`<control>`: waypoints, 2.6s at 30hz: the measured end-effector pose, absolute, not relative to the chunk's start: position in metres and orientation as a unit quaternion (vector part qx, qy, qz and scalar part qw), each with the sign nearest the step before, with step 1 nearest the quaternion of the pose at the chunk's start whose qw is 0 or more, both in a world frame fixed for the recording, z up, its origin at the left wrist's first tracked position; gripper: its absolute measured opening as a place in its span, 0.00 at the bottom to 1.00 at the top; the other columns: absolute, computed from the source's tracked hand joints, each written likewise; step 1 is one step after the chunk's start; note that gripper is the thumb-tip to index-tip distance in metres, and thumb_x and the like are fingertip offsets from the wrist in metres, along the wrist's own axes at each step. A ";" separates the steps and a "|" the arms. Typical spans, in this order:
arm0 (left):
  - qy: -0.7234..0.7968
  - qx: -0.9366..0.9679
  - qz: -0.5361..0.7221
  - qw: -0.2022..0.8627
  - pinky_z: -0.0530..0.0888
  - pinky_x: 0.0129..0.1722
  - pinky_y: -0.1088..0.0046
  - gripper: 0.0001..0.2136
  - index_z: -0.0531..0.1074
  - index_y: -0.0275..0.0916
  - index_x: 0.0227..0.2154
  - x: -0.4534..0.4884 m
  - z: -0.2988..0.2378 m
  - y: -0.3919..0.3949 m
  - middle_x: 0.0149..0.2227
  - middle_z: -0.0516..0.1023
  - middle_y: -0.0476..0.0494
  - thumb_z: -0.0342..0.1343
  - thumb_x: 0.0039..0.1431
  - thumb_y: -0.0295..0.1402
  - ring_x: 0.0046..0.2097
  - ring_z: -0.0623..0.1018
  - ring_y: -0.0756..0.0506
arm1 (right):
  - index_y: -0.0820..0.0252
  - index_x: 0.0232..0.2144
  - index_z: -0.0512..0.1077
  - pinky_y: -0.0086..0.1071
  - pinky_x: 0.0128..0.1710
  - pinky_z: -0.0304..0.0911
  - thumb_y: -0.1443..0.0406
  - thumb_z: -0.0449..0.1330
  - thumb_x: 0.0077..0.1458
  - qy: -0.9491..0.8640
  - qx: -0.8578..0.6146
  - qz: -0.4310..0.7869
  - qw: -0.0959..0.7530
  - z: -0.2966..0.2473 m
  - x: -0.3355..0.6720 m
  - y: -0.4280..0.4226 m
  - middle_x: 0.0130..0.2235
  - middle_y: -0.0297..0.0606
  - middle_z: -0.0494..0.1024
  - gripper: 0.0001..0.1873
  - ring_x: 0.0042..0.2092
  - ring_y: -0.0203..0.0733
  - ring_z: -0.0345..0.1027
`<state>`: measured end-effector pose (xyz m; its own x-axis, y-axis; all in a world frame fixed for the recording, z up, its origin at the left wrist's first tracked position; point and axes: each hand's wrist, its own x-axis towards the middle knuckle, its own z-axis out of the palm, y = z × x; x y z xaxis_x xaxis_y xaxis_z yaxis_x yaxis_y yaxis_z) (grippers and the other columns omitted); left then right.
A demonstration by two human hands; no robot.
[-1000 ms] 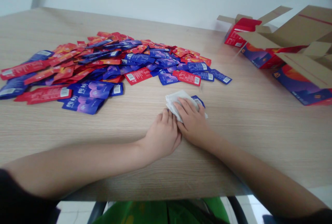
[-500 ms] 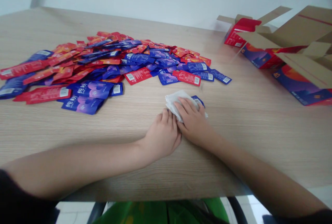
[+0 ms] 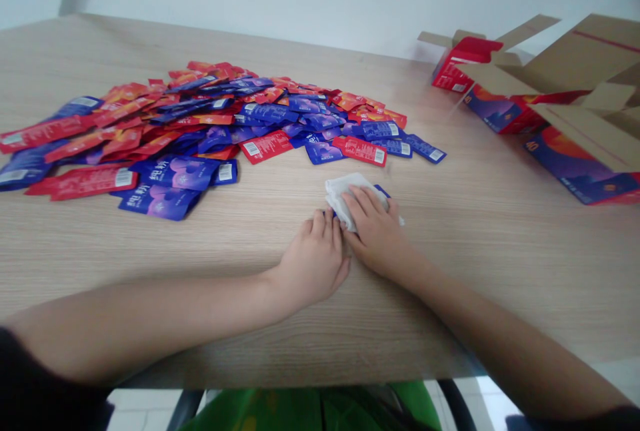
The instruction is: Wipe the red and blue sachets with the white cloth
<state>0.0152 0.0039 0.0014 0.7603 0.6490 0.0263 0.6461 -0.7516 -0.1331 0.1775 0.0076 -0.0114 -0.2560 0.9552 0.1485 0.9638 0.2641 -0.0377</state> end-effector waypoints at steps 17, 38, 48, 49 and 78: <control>-0.349 -0.934 0.010 0.073 0.69 0.51 0.54 0.29 0.64 0.15 0.57 0.015 0.000 0.004 0.58 0.67 0.17 0.41 0.65 0.39 0.59 0.68 0.27 | 0.64 0.62 0.58 0.55 0.59 0.45 0.59 0.44 0.64 -0.780 -0.618 -0.050 0.088 -0.017 0.183 0.013 0.66 0.52 0.58 0.28 0.66 0.54 0.48; -0.346 -0.936 0.013 0.067 0.69 0.52 0.53 0.26 0.68 0.17 0.53 0.016 0.001 0.004 0.56 0.70 0.18 0.41 0.65 0.38 0.58 0.68 0.27 | 0.60 0.63 0.58 0.54 0.61 0.44 0.59 0.43 0.64 -0.798 -0.596 -0.046 0.080 -0.015 0.171 0.005 0.67 0.48 0.57 0.27 0.67 0.51 0.46; -0.350 -0.933 0.012 0.081 0.69 0.52 0.54 0.30 0.61 0.14 0.59 0.015 -0.001 0.004 0.60 0.65 0.16 0.42 0.65 0.39 0.59 0.68 0.26 | 0.63 0.63 0.58 0.59 0.58 0.47 0.57 0.42 0.65 -0.725 -0.679 -0.068 0.090 -0.020 0.192 0.019 0.66 0.54 0.57 0.28 0.66 0.56 0.48; -0.349 -0.934 0.013 0.080 0.69 0.51 0.54 0.29 0.62 0.15 0.58 0.016 0.000 0.004 0.59 0.65 0.16 0.42 0.65 0.39 0.59 0.68 0.27 | 0.63 0.63 0.58 0.59 0.58 0.46 0.57 0.42 0.65 -0.736 -0.667 -0.069 0.090 -0.020 0.187 0.016 0.66 0.54 0.57 0.28 0.66 0.56 0.47; -0.357 -0.931 0.020 0.077 0.68 0.52 0.55 0.30 0.60 0.16 0.60 0.015 -0.001 0.003 0.60 0.65 0.18 0.42 0.65 0.40 0.59 0.67 0.28 | 0.60 0.62 0.59 0.57 0.58 0.46 0.60 0.44 0.63 -0.751 -0.651 -0.039 0.101 -0.015 0.196 0.020 0.65 0.51 0.60 0.27 0.64 0.55 0.50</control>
